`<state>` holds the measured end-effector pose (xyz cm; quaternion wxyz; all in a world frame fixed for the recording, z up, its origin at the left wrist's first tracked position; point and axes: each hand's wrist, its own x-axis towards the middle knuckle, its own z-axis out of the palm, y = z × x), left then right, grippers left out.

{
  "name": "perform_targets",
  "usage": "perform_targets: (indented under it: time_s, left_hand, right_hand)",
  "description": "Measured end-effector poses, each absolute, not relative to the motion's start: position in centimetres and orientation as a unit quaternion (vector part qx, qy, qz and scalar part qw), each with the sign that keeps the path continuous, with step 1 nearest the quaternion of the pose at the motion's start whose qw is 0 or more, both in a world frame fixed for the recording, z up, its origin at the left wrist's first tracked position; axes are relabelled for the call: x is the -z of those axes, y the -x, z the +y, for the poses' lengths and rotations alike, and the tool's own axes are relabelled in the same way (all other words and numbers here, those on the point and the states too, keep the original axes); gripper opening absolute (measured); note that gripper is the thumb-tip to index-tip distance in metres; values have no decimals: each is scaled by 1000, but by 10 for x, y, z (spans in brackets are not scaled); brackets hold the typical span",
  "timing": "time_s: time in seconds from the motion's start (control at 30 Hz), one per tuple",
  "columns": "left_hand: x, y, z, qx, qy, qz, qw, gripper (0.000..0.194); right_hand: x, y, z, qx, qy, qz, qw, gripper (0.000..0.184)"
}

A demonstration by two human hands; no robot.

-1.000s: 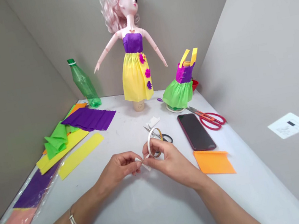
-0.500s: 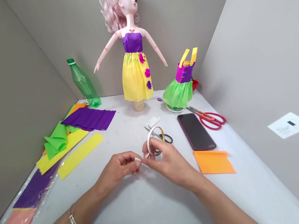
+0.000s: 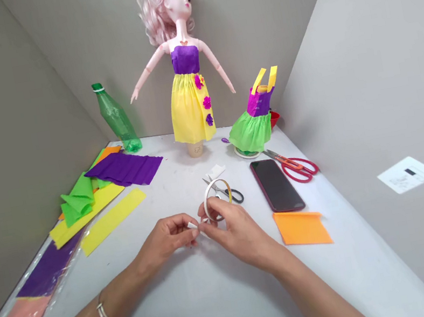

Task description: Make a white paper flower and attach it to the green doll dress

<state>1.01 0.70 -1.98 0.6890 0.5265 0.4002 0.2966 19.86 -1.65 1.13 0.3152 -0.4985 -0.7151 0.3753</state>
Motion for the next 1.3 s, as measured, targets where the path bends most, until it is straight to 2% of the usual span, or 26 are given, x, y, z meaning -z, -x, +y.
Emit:
perform_targets:
  time_s: [0.17,0.3,0.53,0.6,0.73,0.93,1.17,1.3]
  left_hand:
    - [20,-9,9,-293,-522,391,699,26]
    - [19,-8,8,-290,-503,377,721,24]
    - [12,-6,5,-311,-457,367,748,18]
    - [11,-5,5,-322,-436,363,758,18]
    - [12,-5,6,-346,-404,339,776,16]
    - [12,-6,5,-355,-410,337,770,16]
    - [13,-8,1,-363,-404,335,770,16]
    - [12,-8,1,-369,-398,324,775,15]
  right_hand:
    - [-11,-198,-16,-429,495,-690,309,19]
    - [-7,-200,-13,-471,496,-666,298,22]
    - [-1,-205,-9,-475,526,-629,319,34]
    - [-2,-204,-11,-470,530,-613,351,31]
    - [-10,-200,-16,-473,491,-617,392,13]
    - [-7,-191,-19,-552,469,-588,361,10]
    - [6,-182,-19,-504,482,-601,390,1]
    - [7,-179,-20,-522,470,-581,412,5]
